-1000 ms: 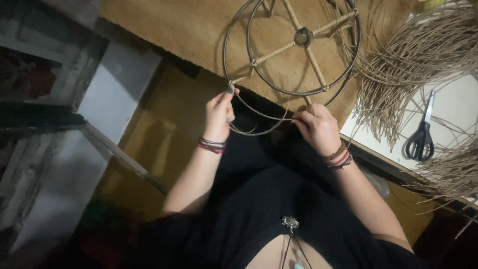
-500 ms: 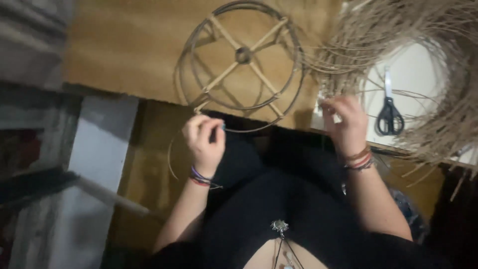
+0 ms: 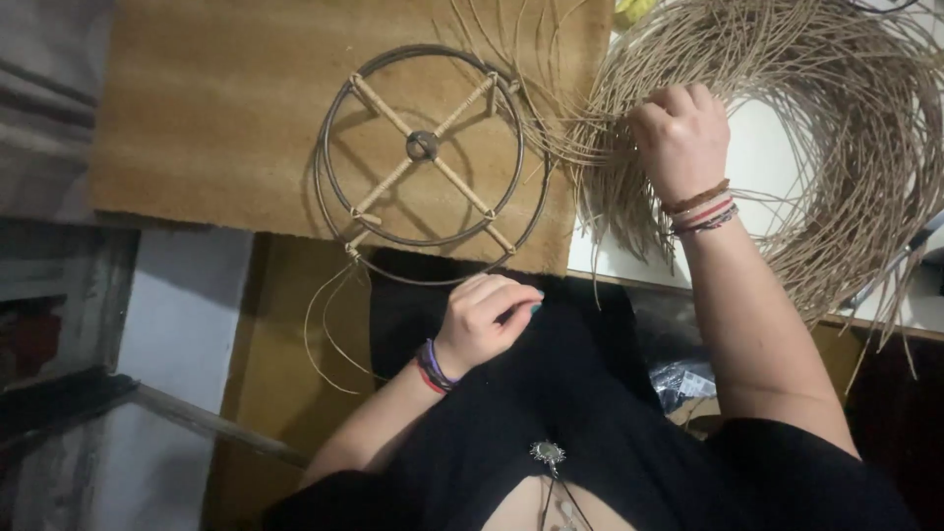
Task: Weaving flexible strands of material onto a circular wire frame to create a decorative object or lampshade.
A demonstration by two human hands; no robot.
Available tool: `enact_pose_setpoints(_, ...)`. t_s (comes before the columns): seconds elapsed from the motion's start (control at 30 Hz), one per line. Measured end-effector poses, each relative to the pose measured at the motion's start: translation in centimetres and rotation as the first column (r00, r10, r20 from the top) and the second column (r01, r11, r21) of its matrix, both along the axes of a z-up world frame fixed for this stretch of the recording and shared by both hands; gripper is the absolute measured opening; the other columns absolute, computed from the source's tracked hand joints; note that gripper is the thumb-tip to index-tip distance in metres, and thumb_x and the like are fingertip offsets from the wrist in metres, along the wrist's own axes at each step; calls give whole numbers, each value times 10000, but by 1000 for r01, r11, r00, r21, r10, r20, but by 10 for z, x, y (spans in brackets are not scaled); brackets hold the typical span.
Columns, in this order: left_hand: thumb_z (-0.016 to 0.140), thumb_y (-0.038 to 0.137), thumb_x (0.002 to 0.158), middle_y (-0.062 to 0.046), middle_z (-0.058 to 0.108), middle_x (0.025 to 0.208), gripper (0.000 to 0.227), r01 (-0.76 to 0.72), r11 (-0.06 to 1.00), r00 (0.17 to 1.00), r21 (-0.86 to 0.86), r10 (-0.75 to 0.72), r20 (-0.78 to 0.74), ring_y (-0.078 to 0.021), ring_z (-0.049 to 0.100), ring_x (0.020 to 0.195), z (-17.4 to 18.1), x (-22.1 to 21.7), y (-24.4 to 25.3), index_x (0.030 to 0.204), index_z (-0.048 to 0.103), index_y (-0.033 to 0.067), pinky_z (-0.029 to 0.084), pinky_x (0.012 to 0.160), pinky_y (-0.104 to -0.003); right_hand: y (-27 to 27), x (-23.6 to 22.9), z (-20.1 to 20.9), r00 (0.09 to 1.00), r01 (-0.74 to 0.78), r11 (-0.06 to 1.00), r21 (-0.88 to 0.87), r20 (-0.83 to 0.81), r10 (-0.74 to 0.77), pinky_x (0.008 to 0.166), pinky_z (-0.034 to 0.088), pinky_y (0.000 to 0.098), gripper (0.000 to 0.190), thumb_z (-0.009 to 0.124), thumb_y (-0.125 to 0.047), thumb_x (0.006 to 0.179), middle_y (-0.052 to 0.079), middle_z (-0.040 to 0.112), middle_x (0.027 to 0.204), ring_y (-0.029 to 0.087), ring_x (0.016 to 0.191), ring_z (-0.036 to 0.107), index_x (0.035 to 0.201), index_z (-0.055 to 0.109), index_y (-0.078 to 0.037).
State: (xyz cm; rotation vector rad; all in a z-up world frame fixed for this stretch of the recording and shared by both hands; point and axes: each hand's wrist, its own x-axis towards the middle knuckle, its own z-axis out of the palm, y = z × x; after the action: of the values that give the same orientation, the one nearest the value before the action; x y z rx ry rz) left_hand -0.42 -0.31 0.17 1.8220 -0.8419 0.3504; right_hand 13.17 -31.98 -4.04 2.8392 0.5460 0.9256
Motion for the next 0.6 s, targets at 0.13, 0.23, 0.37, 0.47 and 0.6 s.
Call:
enact_pose_setpoints(0.13, 647, -16, 935, -87, 707, 844, 75, 24, 1000, 1000, -12, -24, -19, -222, 677, 730, 2, -2, -5, 932, 704, 32, 544, 716, -348, 19, -33, 42, 981, -156, 964, 216, 149, 125, 588, 499, 256, 270, 799, -15, 1077, 57, 769, 824, 177, 747, 708, 823, 770, -101)
enact_pose_setpoints(0.23, 560, 45, 985, -92, 732, 1014, 166, 129, 986, 937, -110, -157, -312, -223, 716, 924, -11, -9, -19, 1067, 704, 48, 580, 852, -327, 35, -97, 66, 973, -232, 831, 505, 135, 190, 831, 541, 390, 110, 721, 175, 1042, 198, 713, 1010, 318, 945, 658, 1050, 690, 69)
enact_pose_setpoints(0.37, 423, 284, 1116, -316, 534, 1434, 478, 89, 655, 196, -751, -750, -631, -439, 442, 1386, -28, -18, -54, 1473, 491, -26, 369, 1137, -569, 69, -181, 80, 930, -119, 429, 895, -51, 364, 770, 523, 418, 61, 645, 15, 990, 161, 704, 882, 326, 811, 647, 967, 703, 14)
enact_pose_setpoints(0.47, 450, 370, 1125, -189, 579, 1273, 519, -59, 511, -66, -858, -859, -507, -389, 460, 1385, -8, -17, -62, 1509, 456, 20, 356, 1159, -561, 74, -225, 70, 824, 42, -100, 994, 22, 566, 672, 497, 356, 120, 543, -63, 999, 113, 591, 754, 224, 721, 592, 945, 590, 33)
enact_pose_setpoints(0.6, 522, 176, 1094, -59, 677, 1050, 312, -306, 458, -32, -835, -881, -472, -331, 737, 1001, -58, -19, -83, 1391, 524, 80, 628, 854, -476, 40, -253, 45, 778, 156, -427, 890, 156, 608, 605, 419, 285, 101, 490, -107, 1010, -9, 424, 721, 95, 651, 476, 998, 535, -18)
